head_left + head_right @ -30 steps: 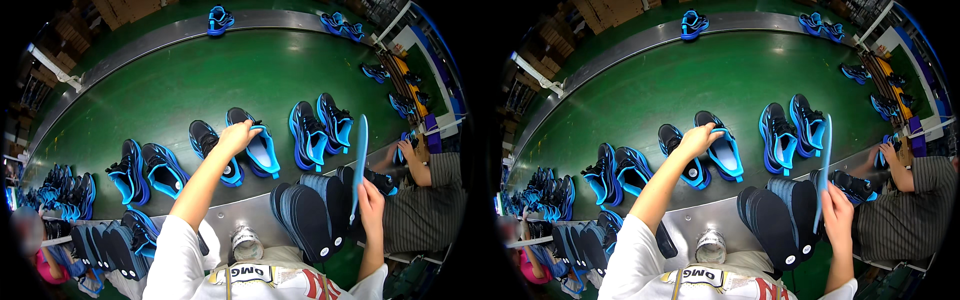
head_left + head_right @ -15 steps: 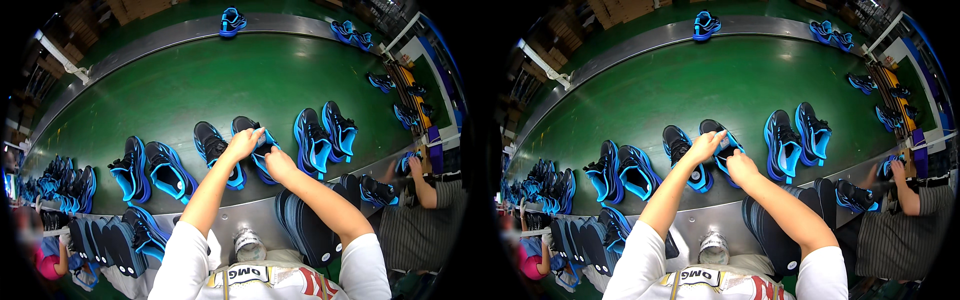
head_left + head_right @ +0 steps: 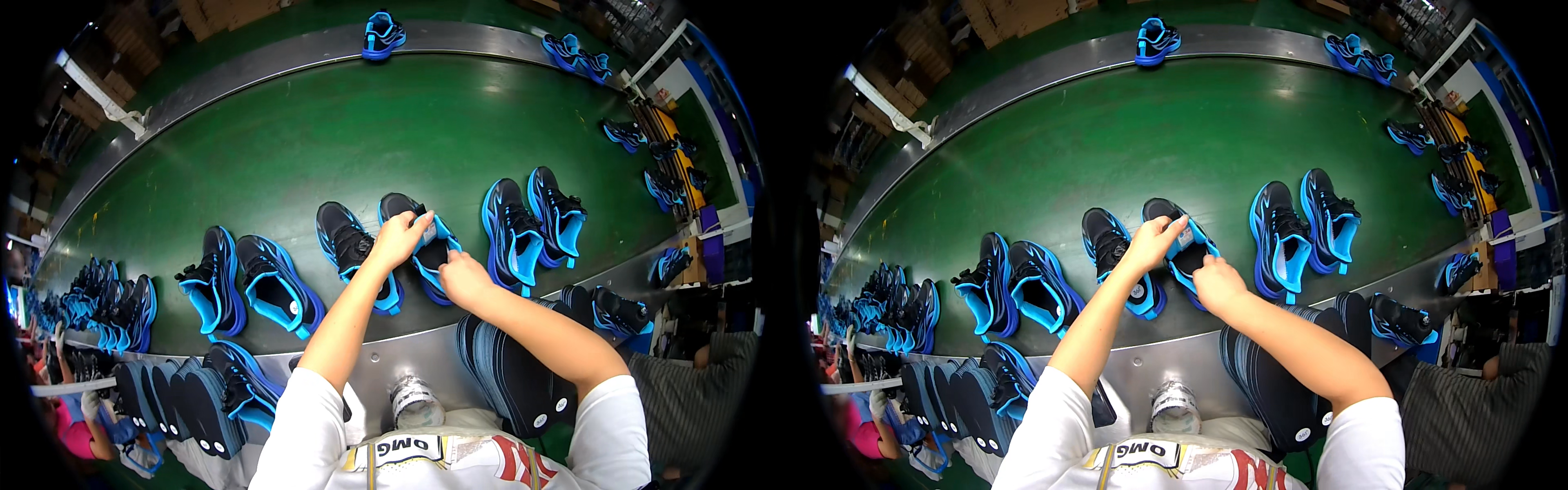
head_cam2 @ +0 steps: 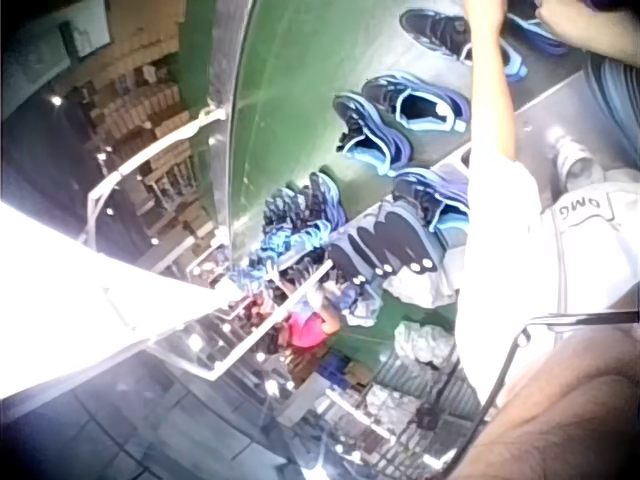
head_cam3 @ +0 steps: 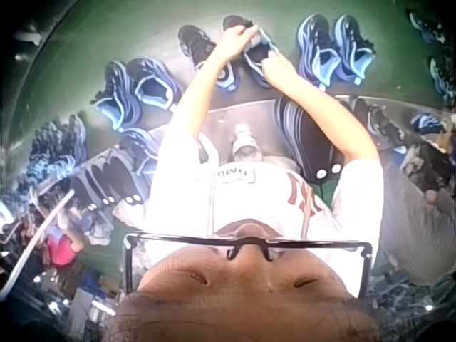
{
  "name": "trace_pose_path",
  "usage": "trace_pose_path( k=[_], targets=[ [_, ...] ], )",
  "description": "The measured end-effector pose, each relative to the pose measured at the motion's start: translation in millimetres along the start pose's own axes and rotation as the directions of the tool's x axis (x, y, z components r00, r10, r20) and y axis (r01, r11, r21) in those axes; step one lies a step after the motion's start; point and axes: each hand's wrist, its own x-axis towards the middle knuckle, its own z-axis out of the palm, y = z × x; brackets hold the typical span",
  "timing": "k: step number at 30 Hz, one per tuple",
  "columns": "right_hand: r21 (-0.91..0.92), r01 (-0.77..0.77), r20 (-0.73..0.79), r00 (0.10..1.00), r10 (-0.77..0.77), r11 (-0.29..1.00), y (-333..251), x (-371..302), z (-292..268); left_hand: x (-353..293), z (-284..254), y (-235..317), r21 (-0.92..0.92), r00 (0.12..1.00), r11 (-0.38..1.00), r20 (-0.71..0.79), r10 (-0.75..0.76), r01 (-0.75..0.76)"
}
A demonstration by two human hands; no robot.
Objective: The person picks up insoles from a stack on the assembly line and inserts them into shoes one by one, then places the shoes further down the line and retrieves more insoles from a blue bin.
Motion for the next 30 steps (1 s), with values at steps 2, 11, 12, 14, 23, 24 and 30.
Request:
trace_pose_path(
  k=[2, 11, 12, 14, 23, 24, 30],
  targets=[
    [-0.027, 0.022, -0.111, 0.993, -0.025, 0.999, 4, 10, 14, -2, 1, 5, -0.007, 1.0, 1.0, 0.0, 0.022, -0.022],
    [-0.245, 0.057, 0.162, 0.987, -0.017, 0.968, 4, 38, 20, -8, 0, 6, 0.021, 1.0, 0.999, 0.01, 0.025, -0.025],
    [-0.25, 0.051, 0.227, 0.974, 0.007, 0.967, 2, 40, 16, -9, 0, 6, 0.024, 0.999, 0.999, 0.006, 0.035, -0.036],
    [-0.257, 0.047, 0.354, 0.934, 0.048, 0.965, -1, 43, 8, -11, 0, 8, 0.039, 0.999, 0.998, 0.001, 0.04, -0.04],
    [-0.43, 0.25, 0.53, 0.848, 0.018, 0.867, 9, 49, 8, -8, 2, 5, 0.1, 0.998, 0.993, 0.025, 0.063, -0.065],
    [-0.425, 0.252, 0.492, 0.871, -0.012, 0.87, 12, 48, 13, -7, 3, 4, 0.113, 0.998, 0.991, 0.016, 0.068, -0.07],
    [-0.38, 0.408, 0.451, 0.865, -0.219, 0.83, 27, 54, 31, -7, 15, 6, 0.41, 0.864, 0.885, -0.339, 0.373, -0.221]
  ],
)
